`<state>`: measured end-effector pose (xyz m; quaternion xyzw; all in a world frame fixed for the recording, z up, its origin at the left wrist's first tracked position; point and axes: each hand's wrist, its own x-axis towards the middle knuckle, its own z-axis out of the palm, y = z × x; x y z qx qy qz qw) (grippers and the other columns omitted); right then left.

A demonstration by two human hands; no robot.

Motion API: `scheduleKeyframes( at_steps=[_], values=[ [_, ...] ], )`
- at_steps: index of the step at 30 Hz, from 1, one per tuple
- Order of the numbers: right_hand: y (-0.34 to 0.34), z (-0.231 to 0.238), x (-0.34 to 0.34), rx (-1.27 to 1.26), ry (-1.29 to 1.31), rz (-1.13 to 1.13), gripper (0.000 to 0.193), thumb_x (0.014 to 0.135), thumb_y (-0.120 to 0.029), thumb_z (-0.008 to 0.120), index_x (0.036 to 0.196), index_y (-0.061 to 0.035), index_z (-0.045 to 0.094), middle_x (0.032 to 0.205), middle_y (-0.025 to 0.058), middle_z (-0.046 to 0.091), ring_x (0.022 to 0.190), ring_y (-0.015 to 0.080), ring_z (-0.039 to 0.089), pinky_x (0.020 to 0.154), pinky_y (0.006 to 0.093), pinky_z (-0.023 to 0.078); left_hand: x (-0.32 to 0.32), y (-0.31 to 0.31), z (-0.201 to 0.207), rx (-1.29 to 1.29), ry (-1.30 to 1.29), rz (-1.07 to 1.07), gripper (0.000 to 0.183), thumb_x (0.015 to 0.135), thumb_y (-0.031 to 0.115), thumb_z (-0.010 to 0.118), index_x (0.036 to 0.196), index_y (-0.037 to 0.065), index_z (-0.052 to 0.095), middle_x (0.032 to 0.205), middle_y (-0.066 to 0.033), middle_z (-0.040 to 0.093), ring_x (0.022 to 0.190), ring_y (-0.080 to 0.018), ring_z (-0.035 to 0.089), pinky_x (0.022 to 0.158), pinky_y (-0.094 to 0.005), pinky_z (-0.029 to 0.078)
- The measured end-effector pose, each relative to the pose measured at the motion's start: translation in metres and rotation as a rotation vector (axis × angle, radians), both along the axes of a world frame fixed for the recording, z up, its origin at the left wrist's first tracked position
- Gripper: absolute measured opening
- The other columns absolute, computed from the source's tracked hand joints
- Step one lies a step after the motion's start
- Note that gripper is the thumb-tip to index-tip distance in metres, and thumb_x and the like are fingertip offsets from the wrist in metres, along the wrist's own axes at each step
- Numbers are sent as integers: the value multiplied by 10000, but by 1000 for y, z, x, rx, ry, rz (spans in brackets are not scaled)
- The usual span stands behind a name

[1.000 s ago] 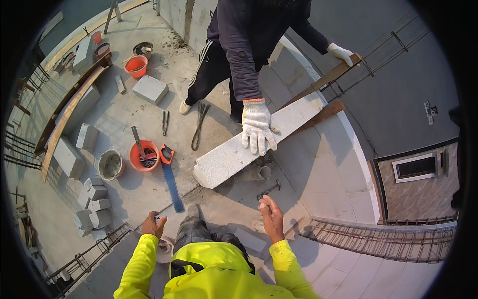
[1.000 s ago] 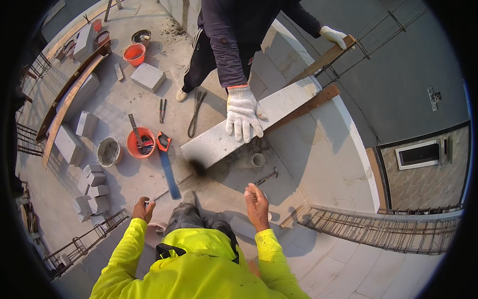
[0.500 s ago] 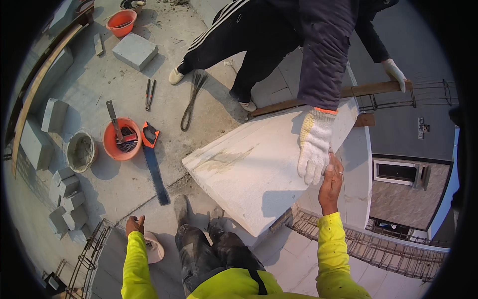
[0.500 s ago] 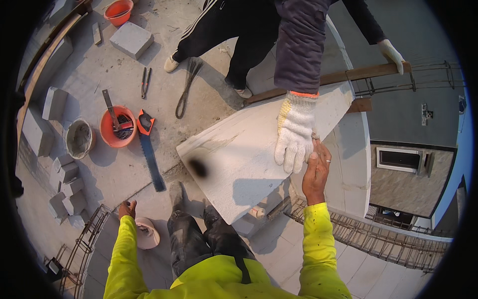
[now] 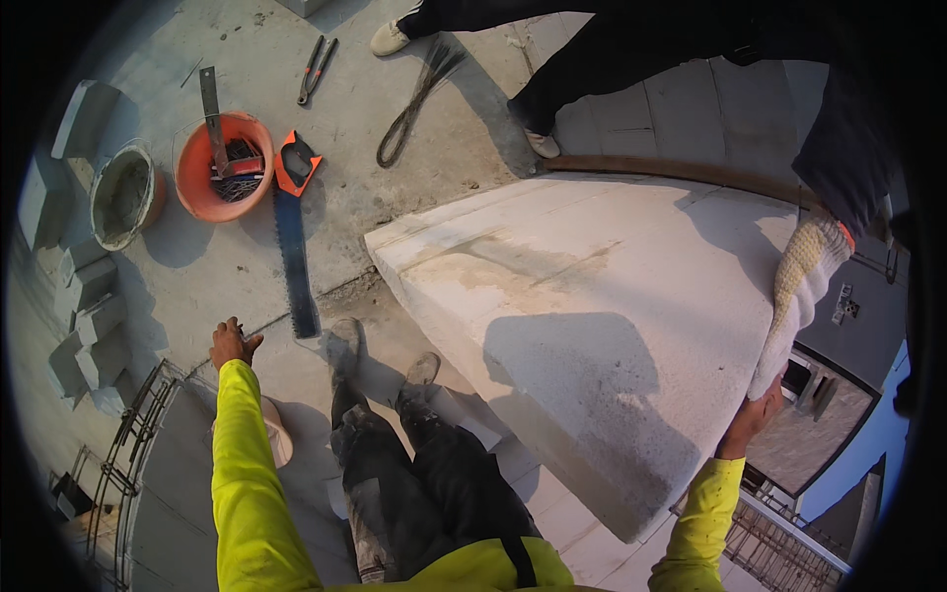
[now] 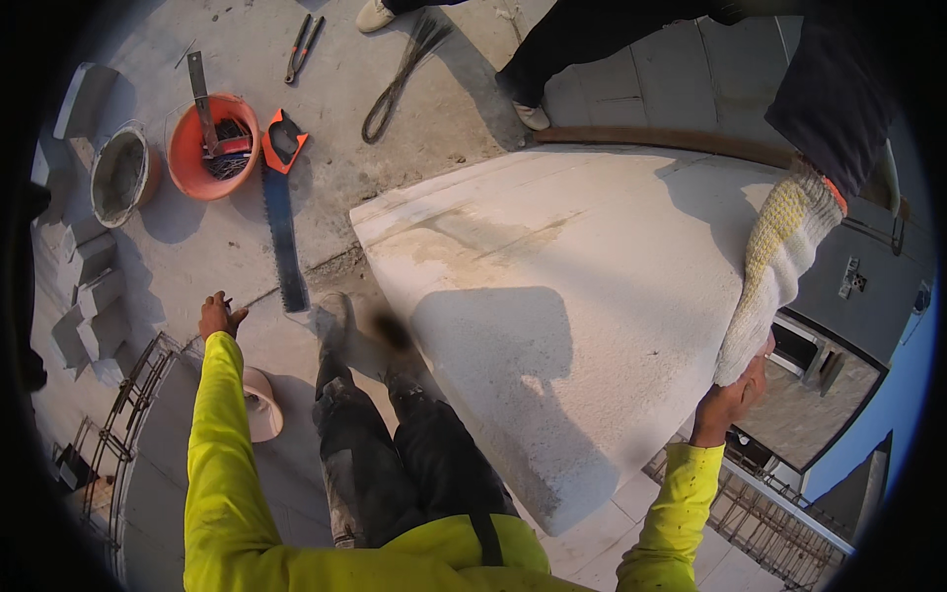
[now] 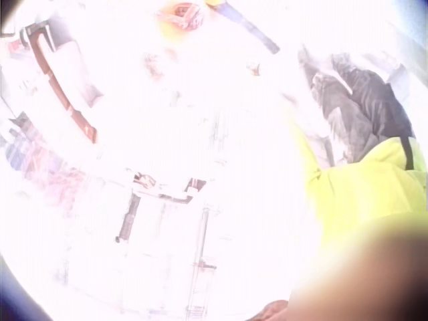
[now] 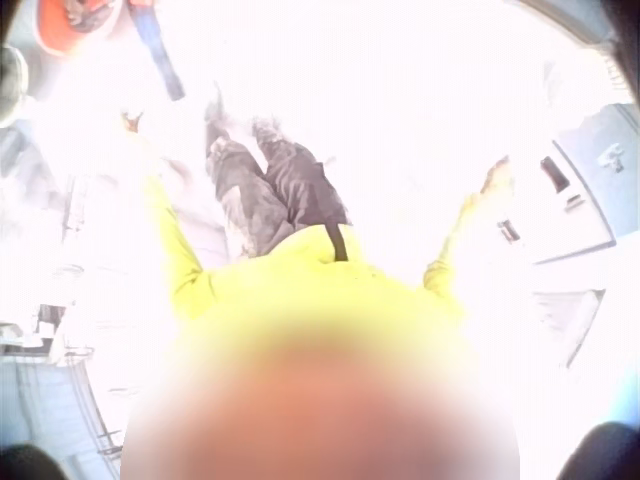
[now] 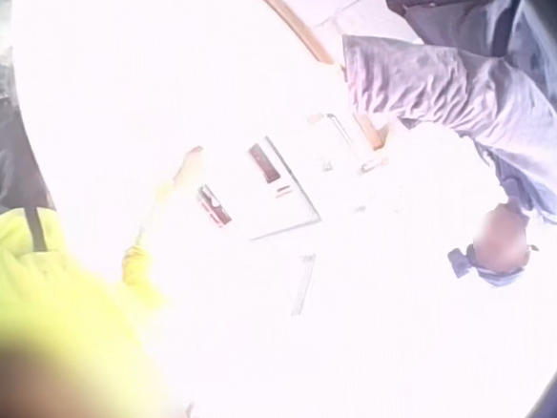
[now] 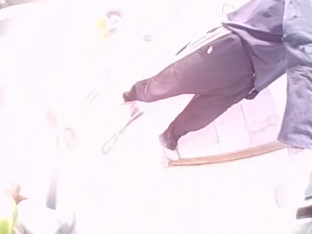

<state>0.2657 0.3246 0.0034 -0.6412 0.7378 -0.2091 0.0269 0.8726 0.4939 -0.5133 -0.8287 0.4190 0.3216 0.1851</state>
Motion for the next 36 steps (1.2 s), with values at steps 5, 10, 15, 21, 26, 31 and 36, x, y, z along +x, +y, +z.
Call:
scheduleKeyframes(
  at_steps=[5,10,15,21,26,31,36],
  values=[
    [-19,-7,37,-81,-18,147,345,1053,-174,444,1232,33,653,1311,190,618,1286,359,467,1089,453,343,-18,-14,98,-216,101,-37,923,772,258,849,1535,142,342,1416,-168,499,1276,-378,518,1032,-490,477],
    [-12,-20,8,-159,-2,248,337,1055,-213,510,1287,-25,666,1324,179,643,1213,339,527,1084,425,397,-135,-7,229,-389,546,-331,791,857,328,712,1508,34,372,1436,-215,504,1286,-387,529,1105,-470,417],
    [81,-193,-85,-336,-942,-429,345,1050,-239,558,1312,-27,631,1235,136,666,993,192,649,877,315,536,-218,22,275,-476,667,-328,758,815,130,706,1507,66,403,1349,-195,526,1209,-369,570,992,-480,490],
    [231,-550,-169,568,-712,-795,489,918,-269,657,1301,26,587,1033,246,712,1019,409,676,936,450,522,-127,129,210,-129,177,-301,678,815,108,705,1440,41,452,1252,-225,583,1022,-341,631,891,-455,530],
    [221,-728,-201,380,-483,-896,671,879,-212,685,1422,60,402,1267,319,546,1158,491,571,998,521,483,-37,211,190,143,-163,-63,701,848,246,749,1480,151,463,1342,-181,619,1075,-355,659,900,-454,561],
    [144,-765,-226,71,-36,-693,568,847,-233,751,1297,39,536,1256,248,551,1046,458,614,921,502,519,-56,175,147,222,-192,-50,643,846,202,726,1439,110,495,1299,-187,637,1066,-329,668,895,-434,563],
    [31,-780,-231,258,-327,-511,401,851,-218,720,1150,29,618,1124,225,625,973,416,674,845,487,561,-113,88,94,161,-77,-149,587,845,158,704,1397,68,527,1255,-193,655,1058,-302,678,889,-414,565]
  ],
)
